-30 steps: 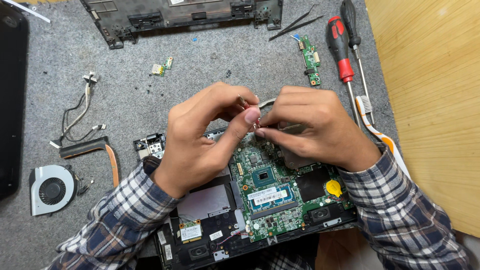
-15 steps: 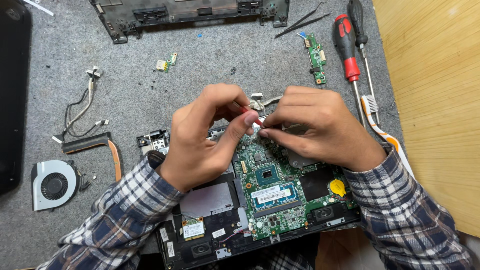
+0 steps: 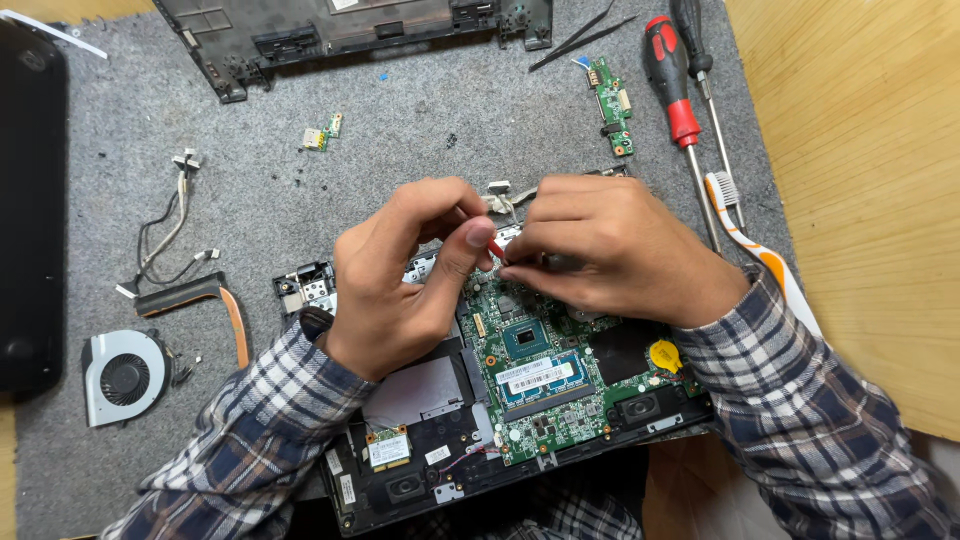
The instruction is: The person uses a red-handled screwdriver to remove several small screws from a disassembled laptop motherboard. They carefully place the screws on the work surface and continue unscrewing components from the board.
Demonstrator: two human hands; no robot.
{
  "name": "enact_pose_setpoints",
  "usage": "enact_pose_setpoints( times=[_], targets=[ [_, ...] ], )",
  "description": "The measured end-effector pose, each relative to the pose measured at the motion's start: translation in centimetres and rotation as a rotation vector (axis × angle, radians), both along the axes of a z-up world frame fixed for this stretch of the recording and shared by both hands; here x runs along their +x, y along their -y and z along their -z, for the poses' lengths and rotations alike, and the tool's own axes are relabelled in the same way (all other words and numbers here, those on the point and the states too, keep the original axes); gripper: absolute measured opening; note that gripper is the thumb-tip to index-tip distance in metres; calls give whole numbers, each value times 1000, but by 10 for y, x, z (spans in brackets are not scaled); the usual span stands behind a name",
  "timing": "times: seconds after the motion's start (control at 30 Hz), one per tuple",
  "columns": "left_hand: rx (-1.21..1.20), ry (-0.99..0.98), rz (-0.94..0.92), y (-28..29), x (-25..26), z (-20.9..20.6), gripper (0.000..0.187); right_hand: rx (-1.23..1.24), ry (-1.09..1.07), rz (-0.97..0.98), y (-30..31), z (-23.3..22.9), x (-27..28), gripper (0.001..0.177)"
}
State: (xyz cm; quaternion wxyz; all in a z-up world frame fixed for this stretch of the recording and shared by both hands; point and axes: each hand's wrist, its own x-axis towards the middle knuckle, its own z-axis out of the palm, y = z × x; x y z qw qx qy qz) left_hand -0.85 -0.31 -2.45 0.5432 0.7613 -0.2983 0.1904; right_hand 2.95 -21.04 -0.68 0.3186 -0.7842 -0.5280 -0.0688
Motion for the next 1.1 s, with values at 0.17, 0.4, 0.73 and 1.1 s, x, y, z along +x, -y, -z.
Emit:
enact_pose_setpoints(
  times=[0.17, 0.4, 0.73, 1.1],
  targets=[
    [24, 79, 48, 2, 2, 0, 6, 49, 40, 5, 0, 6, -6, 11],
    [-232, 78, 189, 18, 1, 0, 12, 153, 35, 217, 1, -2, -45, 7],
    [-96, -4, 467, 32, -20, -17, 23, 201, -35, 462, 21, 17, -101, 6],
    [99, -114, 529, -17, -70, -22, 11, 154, -105, 231, -10, 23, -126, 10]
  ],
)
